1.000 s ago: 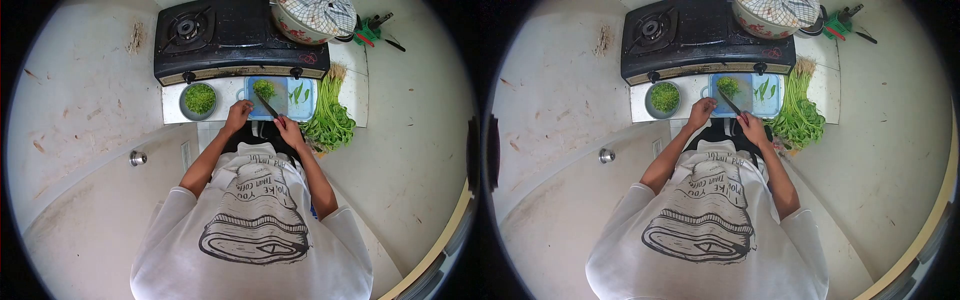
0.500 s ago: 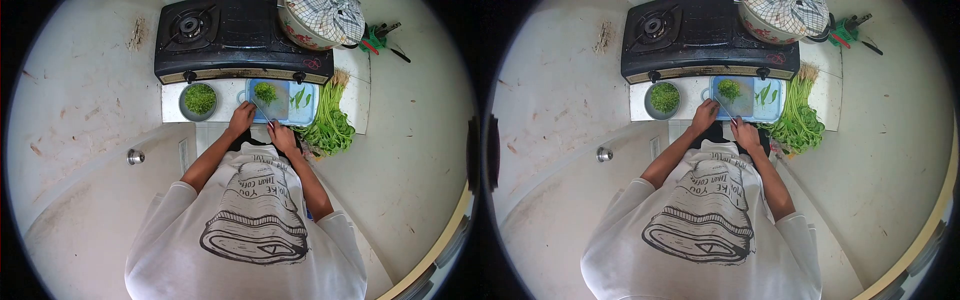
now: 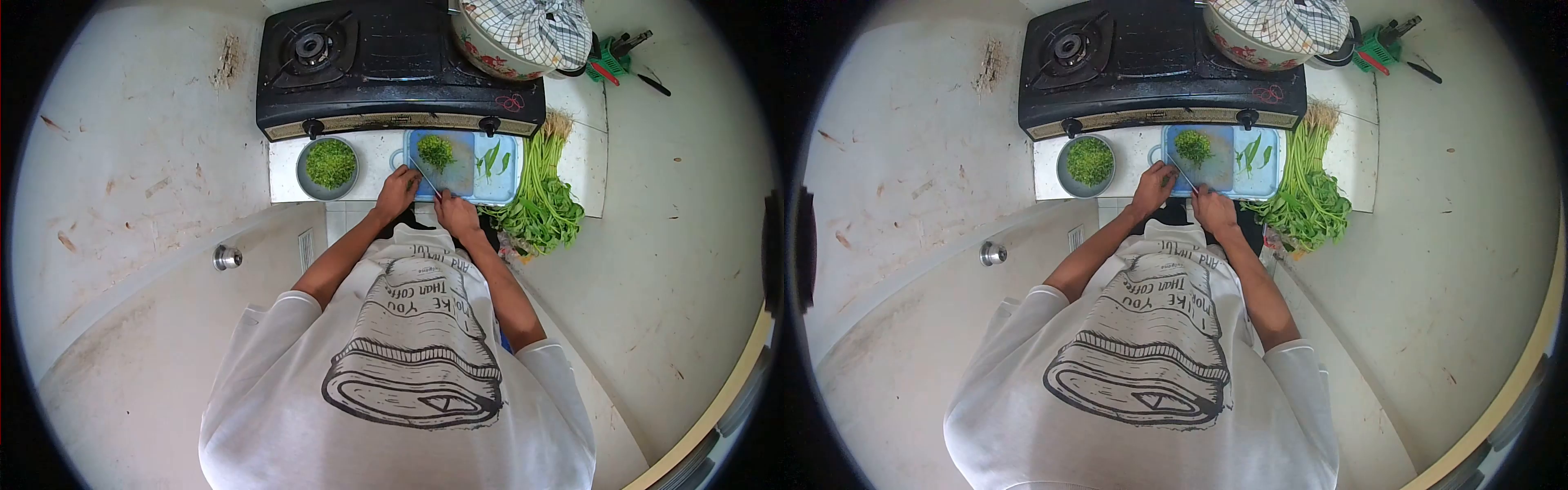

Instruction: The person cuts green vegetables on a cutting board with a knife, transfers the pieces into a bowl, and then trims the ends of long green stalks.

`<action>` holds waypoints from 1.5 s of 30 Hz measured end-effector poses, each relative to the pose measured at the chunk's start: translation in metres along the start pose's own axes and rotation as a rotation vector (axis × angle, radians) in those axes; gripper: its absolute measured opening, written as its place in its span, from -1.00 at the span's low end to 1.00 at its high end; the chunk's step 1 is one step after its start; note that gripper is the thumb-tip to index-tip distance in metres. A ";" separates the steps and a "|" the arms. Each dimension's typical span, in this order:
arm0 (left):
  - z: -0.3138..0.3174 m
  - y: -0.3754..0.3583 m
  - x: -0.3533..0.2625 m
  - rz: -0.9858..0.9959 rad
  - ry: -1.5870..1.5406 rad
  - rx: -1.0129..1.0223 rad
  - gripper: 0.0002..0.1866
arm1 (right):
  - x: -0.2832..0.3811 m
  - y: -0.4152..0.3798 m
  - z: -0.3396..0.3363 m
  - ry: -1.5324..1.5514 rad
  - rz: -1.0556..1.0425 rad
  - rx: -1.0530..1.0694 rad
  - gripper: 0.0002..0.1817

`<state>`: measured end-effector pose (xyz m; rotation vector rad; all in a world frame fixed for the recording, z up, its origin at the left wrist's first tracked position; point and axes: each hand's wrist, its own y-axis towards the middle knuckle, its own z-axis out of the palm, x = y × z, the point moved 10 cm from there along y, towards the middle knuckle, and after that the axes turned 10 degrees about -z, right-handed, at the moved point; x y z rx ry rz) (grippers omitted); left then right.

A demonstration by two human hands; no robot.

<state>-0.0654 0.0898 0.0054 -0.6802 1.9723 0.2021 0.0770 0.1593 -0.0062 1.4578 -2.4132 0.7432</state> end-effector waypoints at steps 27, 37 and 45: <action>-0.002 -0.003 0.001 -0.009 0.016 -0.014 -0.89 | -0.007 -0.012 0.001 -0.019 -0.023 -0.011 -0.58; -0.002 -0.002 0.004 -0.025 0.038 -0.024 -0.86 | 0.005 -0.009 0.006 -0.043 -0.013 0.025 -0.61; -0.003 -0.003 0.000 -0.020 0.020 -0.020 -0.89 | 0.004 -0.001 0.000 -0.022 -0.015 -0.062 -0.60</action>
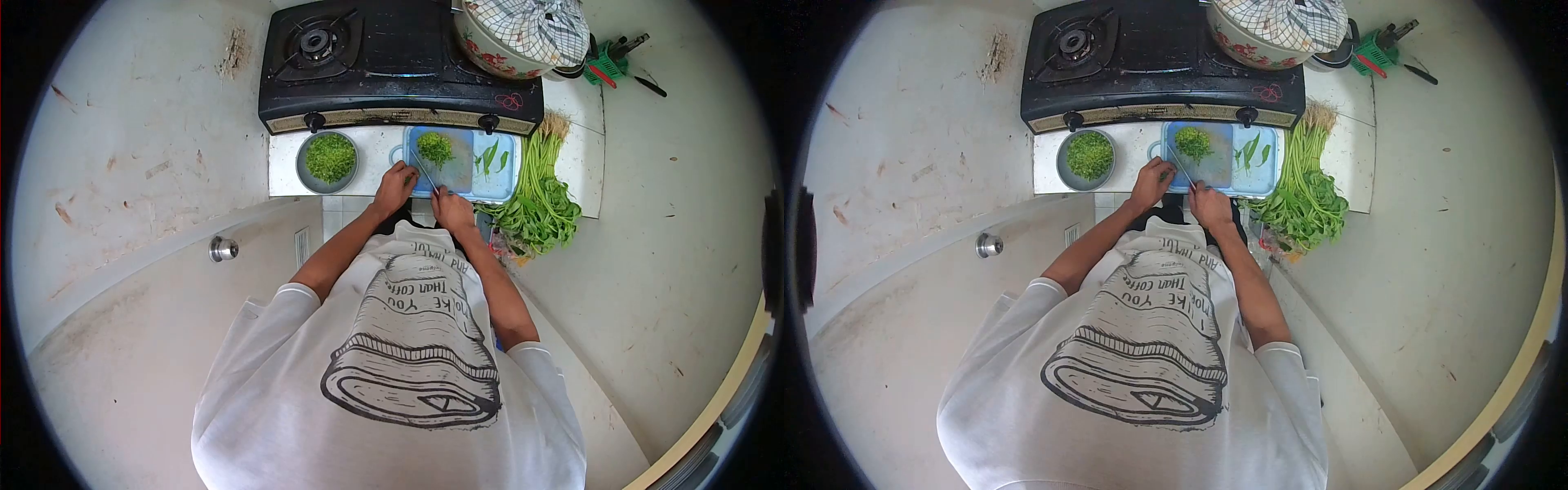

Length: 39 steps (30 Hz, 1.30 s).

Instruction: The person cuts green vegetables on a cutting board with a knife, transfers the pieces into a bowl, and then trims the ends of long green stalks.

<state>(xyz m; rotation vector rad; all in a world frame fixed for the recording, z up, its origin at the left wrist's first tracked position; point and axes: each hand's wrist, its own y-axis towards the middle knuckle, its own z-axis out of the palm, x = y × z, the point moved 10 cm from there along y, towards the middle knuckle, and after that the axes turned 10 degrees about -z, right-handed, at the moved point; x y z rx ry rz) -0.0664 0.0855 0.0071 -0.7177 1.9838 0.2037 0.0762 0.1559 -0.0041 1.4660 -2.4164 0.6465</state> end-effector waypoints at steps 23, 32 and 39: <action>0.003 0.000 0.004 0.060 0.008 0.007 -0.92 | 0.003 -0.005 0.007 0.019 0.046 0.077 -0.56; 0.001 -0.005 -0.008 0.132 0.078 0.040 -0.90 | -0.001 -0.002 0.023 0.022 0.056 0.096 -0.57; -0.002 -0.011 -0.003 0.160 0.085 0.050 -0.82 | -0.001 -0.002 0.019 -0.018 0.057 0.109 -0.57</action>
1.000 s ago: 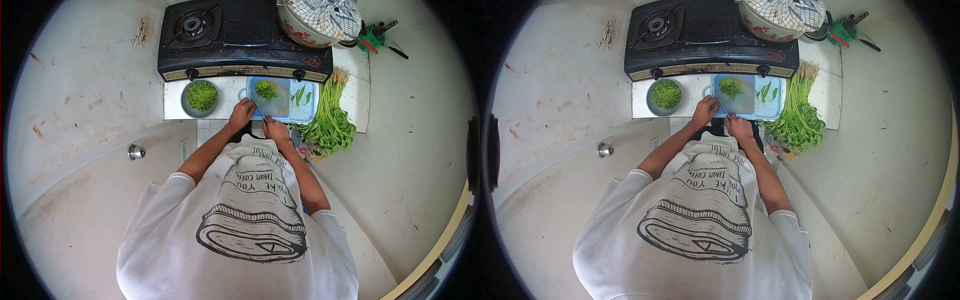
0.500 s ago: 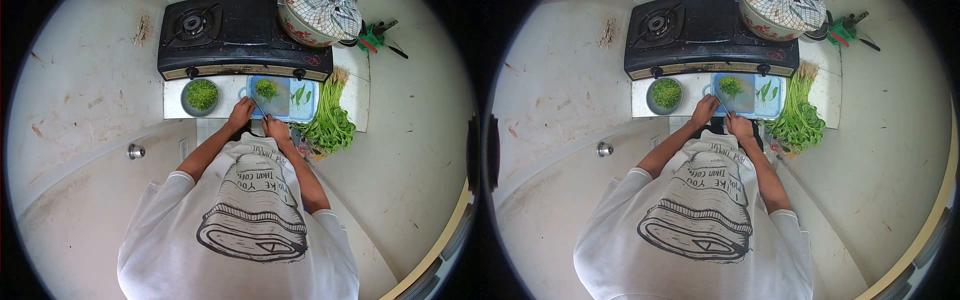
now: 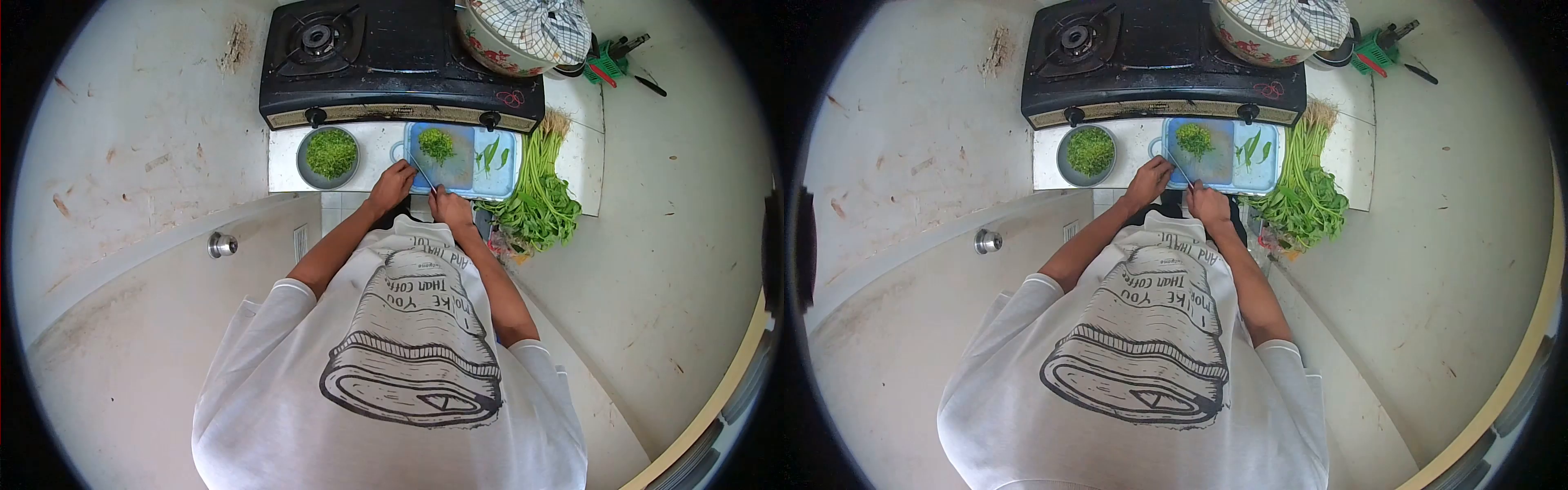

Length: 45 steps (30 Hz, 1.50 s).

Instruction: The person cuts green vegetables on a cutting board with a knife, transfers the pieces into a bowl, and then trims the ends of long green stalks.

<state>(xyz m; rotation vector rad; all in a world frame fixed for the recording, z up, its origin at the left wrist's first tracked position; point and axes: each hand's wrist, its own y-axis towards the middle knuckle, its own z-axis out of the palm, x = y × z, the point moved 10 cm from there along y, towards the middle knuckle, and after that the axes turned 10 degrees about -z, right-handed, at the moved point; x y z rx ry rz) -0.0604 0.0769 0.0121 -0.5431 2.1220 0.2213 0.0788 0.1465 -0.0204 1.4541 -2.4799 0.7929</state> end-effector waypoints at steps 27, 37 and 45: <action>0.000 0.003 0.004 -0.028 -0.004 -0.002 -0.85 | 0.009 0.003 -0.006 -0.027 0.005 -0.073 -0.59; -0.002 0.003 0.002 -0.003 -0.016 -0.011 -0.82 | 0.008 -0.005 0.002 0.025 -0.032 -0.062 -0.58; -0.003 0.003 0.002 -0.013 -0.032 -0.022 -0.84 | 0.010 0.002 -0.004 0.011 0.006 -0.069 -0.59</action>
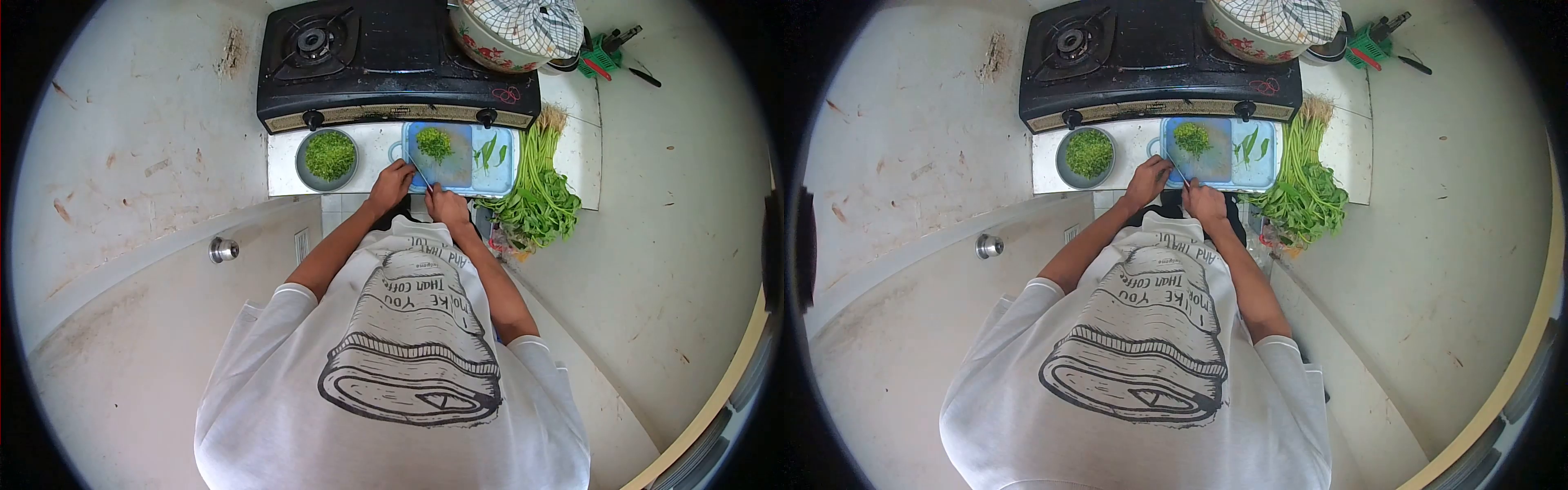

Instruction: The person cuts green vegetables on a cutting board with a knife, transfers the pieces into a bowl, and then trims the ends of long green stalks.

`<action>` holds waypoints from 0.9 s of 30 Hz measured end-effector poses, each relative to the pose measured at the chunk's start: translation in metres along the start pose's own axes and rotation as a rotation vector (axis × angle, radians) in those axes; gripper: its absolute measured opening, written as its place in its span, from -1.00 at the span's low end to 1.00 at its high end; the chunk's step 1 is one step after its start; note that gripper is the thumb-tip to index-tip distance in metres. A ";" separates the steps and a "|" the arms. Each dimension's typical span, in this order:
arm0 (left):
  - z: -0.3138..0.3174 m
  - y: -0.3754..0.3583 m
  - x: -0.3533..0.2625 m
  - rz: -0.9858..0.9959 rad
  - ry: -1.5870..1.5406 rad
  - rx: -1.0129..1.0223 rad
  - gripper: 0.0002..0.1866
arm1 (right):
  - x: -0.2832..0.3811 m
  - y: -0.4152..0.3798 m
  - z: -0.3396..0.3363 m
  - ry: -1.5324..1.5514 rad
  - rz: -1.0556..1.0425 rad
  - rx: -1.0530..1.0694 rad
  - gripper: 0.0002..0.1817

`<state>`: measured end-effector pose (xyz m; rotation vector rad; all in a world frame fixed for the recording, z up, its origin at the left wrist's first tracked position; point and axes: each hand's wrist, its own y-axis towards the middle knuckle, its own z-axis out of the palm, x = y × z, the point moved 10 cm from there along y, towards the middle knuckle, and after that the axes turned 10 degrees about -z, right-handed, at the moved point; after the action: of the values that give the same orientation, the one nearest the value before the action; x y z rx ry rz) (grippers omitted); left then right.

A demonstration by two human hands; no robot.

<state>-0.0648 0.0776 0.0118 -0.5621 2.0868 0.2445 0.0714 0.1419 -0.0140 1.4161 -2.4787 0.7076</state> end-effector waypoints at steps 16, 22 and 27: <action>0.000 0.000 0.004 -0.064 0.024 0.005 -0.90 | 0.000 0.003 0.005 0.033 -0.029 0.002 -0.57; 0.001 0.002 0.008 -0.108 0.032 0.007 -0.92 | -0.002 -0.003 0.003 0.028 -0.029 0.007 -0.58; 0.003 0.002 0.013 -0.100 0.016 0.011 -0.92 | 0.005 -0.008 0.007 0.000 -0.051 0.018 -0.57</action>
<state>-0.0696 0.0765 -0.0003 -0.6619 2.0669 0.1708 0.0757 0.1315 -0.0156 1.4795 -2.4328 0.7217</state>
